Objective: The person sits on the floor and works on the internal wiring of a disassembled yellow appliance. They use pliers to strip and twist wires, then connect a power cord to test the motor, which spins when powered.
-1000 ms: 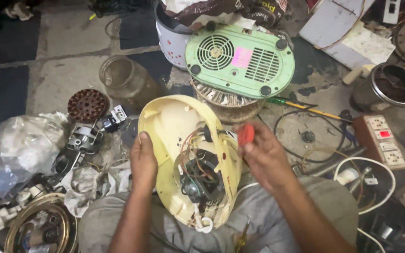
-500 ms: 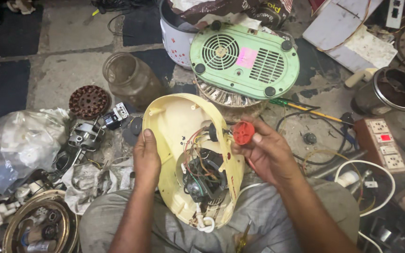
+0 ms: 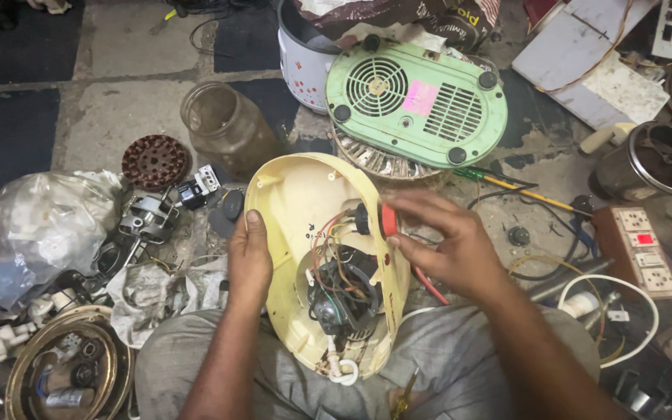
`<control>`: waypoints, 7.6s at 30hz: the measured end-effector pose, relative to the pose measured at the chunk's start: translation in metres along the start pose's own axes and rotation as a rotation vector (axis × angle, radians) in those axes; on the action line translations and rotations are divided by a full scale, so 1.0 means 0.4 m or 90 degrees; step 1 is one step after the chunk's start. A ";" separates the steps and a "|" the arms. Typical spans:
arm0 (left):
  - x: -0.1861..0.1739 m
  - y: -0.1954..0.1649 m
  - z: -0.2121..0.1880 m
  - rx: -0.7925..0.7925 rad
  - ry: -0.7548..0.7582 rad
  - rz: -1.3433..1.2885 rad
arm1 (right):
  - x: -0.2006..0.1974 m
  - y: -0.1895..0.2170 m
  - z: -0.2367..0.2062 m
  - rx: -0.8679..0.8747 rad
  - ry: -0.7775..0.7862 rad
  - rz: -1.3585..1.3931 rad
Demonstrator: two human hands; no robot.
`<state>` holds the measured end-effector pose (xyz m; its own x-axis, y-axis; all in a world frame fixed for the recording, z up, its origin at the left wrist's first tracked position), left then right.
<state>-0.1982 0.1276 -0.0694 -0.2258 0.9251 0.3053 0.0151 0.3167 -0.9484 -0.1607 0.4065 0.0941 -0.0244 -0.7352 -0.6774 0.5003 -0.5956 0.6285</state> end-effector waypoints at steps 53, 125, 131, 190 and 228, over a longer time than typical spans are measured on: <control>-0.015 -0.051 -0.027 0.012 -0.034 0.108 | 0.059 -0.056 0.027 0.279 0.141 0.131; -0.078 -0.203 -0.195 0.180 0.058 0.170 | 0.144 0.003 -0.099 0.331 -0.025 0.126; -0.096 -0.222 -0.187 0.215 0.050 0.168 | 0.144 0.047 -0.100 0.162 0.024 0.259; -0.046 -0.242 -0.238 0.235 0.025 0.233 | 0.088 0.078 -0.138 0.244 -0.055 0.164; -0.128 -0.390 -0.438 0.333 0.032 0.390 | 0.242 0.411 -0.222 0.105 -0.037 -0.353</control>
<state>-0.0184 0.0678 0.0777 -0.2809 0.9149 -0.2899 -0.3395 -0.3772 -0.8617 -0.0038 0.2662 0.0979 -0.2941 -0.3129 -0.9031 0.2585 -0.9357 0.2400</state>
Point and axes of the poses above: each hand's wrist, its own z-axis towards the middle knuckle, its own x-axis out of the palm, y = z × x, the point moved 7 cm from there along z, towards the middle knuckle, and after that the axes turned 8 degrees about -z, right-handed, at the moved point
